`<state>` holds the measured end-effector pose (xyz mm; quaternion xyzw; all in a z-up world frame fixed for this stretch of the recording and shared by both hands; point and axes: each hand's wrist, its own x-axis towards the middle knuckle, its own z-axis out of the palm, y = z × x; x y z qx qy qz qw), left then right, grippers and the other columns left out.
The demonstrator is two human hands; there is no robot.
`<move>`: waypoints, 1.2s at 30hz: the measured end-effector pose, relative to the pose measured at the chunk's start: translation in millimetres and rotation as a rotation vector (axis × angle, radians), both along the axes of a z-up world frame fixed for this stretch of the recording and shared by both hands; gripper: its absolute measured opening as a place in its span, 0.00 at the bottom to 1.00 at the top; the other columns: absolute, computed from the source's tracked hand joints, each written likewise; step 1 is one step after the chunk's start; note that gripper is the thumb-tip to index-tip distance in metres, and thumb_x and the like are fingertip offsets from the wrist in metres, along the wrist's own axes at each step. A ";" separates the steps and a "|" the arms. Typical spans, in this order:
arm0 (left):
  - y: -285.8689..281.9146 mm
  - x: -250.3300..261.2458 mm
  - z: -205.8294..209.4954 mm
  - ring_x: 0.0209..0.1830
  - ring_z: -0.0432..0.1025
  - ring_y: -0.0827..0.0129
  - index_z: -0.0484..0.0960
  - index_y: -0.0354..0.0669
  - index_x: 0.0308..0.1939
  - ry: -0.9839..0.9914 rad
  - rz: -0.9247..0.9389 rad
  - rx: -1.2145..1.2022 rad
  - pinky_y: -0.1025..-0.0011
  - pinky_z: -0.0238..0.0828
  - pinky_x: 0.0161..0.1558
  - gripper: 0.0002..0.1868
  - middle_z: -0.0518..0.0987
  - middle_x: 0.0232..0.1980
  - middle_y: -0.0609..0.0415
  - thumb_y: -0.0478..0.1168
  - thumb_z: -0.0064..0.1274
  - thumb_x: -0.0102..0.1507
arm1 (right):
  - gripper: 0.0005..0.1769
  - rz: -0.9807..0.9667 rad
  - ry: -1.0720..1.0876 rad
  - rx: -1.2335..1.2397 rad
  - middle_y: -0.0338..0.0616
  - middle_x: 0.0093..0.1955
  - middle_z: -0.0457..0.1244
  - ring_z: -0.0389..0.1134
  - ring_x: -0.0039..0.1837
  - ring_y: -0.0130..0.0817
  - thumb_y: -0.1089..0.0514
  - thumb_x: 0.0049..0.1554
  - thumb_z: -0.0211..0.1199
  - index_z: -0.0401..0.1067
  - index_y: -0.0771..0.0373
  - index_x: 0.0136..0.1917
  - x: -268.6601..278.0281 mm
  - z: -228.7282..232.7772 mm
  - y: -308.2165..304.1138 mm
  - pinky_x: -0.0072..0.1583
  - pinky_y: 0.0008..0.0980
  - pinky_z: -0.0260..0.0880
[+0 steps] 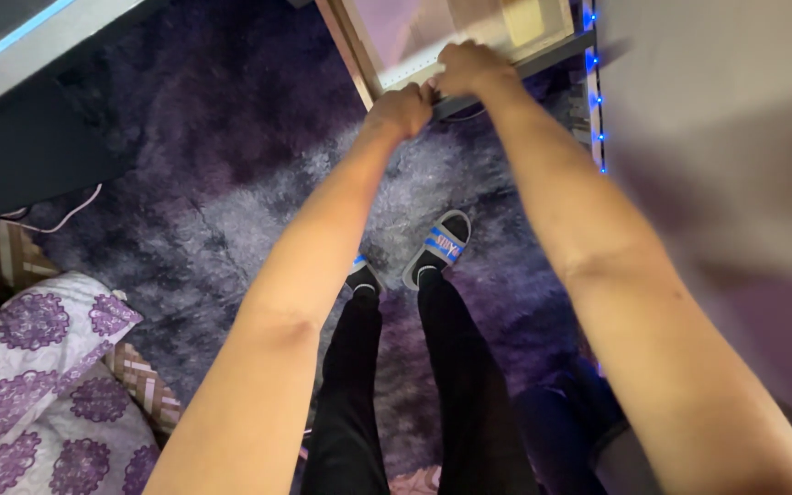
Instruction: Organize various items on a desk, including folders, a wallet, a phone, and stationery.
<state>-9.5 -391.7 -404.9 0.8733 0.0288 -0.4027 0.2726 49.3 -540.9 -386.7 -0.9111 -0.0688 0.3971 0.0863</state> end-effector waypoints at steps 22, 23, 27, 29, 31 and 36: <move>1.3 19.6 -11.2 0.71 0.65 0.42 0.67 0.32 0.66 -0.003 0.118 -0.163 0.57 0.58 0.73 0.26 0.70 0.67 0.31 0.48 0.34 0.71 | 0.30 -0.273 -0.192 0.063 0.64 0.62 0.63 0.65 0.64 0.61 0.48 0.51 0.72 0.70 0.66 0.61 33.1 -33.7 -53.0 0.60 0.51 0.66; -2.2 16.2 -29.3 0.71 0.65 0.42 0.67 0.32 0.66 0.000 0.118 -0.163 0.57 0.58 0.73 0.26 0.70 0.67 0.31 0.48 0.34 0.71 | 0.30 -0.274 -0.189 0.063 0.64 0.62 0.63 0.65 0.64 0.61 0.48 0.51 0.72 0.70 0.66 0.61 26.0 -27.6 -42.5 0.60 0.51 0.66; -6.2 6.4 -63.9 0.74 0.53 0.32 0.72 0.28 0.61 -0.395 -0.143 -0.021 0.45 0.44 0.74 0.24 0.70 0.66 0.28 0.45 0.36 0.72 | 0.24 -0.138 -0.104 -0.096 0.60 0.58 0.68 0.69 0.62 0.55 0.43 0.60 0.63 0.74 0.63 0.60 -2.5 0.2 4.6 0.62 0.52 0.69; -4.2 4.4 -57.4 0.73 0.57 0.32 0.73 0.28 0.63 -0.409 -0.098 0.010 0.45 0.47 0.75 0.25 0.71 0.64 0.26 0.46 0.38 0.73 | 0.23 -0.105 -0.112 -0.104 0.61 0.57 0.69 0.70 0.62 0.55 0.43 0.61 0.62 0.75 0.63 0.59 -13.1 -11.8 14.0 0.62 0.51 0.70; 0.5 4.8 -43.9 0.69 0.60 0.33 0.82 0.40 0.54 -0.331 -0.182 -0.006 0.43 0.50 0.70 0.20 0.73 0.62 0.35 0.45 0.42 0.66 | 0.23 -0.098 -0.241 -0.062 0.61 0.55 0.69 0.71 0.59 0.54 0.50 0.56 0.64 0.74 0.69 0.58 -18.7 -49.6 10.2 0.58 0.50 0.71; -1.2 12.0 -17.9 0.55 0.72 0.37 0.84 0.39 0.47 -0.309 -0.174 -0.023 0.46 0.64 0.60 0.17 0.78 0.54 0.36 0.44 0.43 0.66 | 0.20 -0.094 -0.099 -0.089 0.59 0.56 0.68 0.70 0.59 0.55 0.48 0.56 0.63 0.77 0.64 0.55 -7.5 -17.4 14.5 0.58 0.50 0.70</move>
